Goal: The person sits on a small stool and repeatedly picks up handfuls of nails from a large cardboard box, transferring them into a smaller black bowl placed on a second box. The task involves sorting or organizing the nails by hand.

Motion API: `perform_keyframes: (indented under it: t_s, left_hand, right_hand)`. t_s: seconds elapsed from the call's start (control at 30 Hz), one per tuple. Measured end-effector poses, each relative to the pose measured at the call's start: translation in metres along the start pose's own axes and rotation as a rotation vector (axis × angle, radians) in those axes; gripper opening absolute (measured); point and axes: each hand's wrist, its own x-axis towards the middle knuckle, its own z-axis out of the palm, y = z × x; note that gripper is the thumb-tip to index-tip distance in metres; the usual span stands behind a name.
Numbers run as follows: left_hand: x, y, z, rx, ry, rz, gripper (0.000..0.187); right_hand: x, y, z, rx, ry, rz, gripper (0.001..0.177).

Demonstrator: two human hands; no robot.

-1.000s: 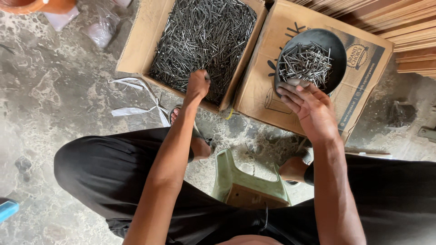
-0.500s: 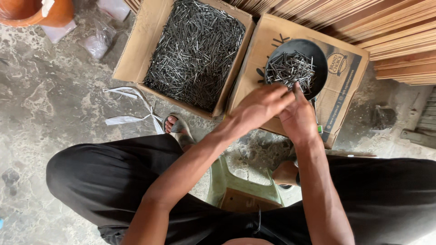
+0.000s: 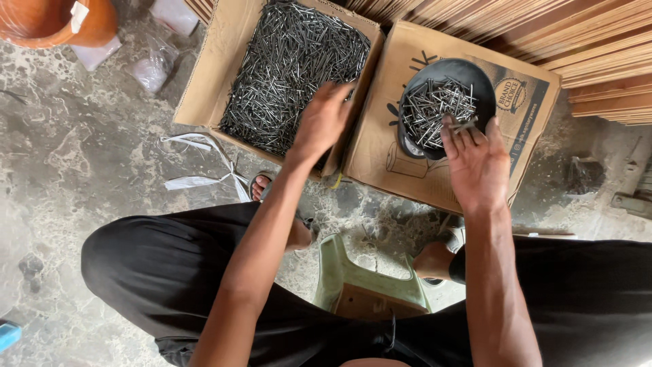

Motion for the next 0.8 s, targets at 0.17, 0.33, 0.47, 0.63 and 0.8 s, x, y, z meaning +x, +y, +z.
perform_keyframes:
  t_s: [0.17, 0.33, 0.47, 0.63, 0.8]
  left_hand:
    - [-0.057, -0.133, 0.068, -0.108, -0.069, -0.454, 0.025]
    - [-0.1, -0.168, 0.115, 0.029, -0.214, -0.57, 0.027]
    - [-0.087, -0.174, 0.126, 0.242, -0.172, -0.422, 0.028]
    - [-0.035, -0.131, 0.082, 0.406, -0.097, -0.26, 0.028]
    - [-0.011, -0.141, 0.077, 0.531, -0.111, -0.175, 0.045]
  right_hand:
    - [0.001, 0.003, -0.003, -0.046, 0.053, -0.022, 0.078]
    - [0.0, 0.01, 0.005, -0.381, -0.016, -0.042, 0.06]
    - [0.005, 0.014, 0.011, -0.577, -0.035, 0.01, 0.041]
    - [0.009, 0.023, 0.011, -0.569, -0.007, 0.085, 0.036]
    - [0.016, 0.041, 0.007, -0.647, -0.015, 0.14, 0.033]
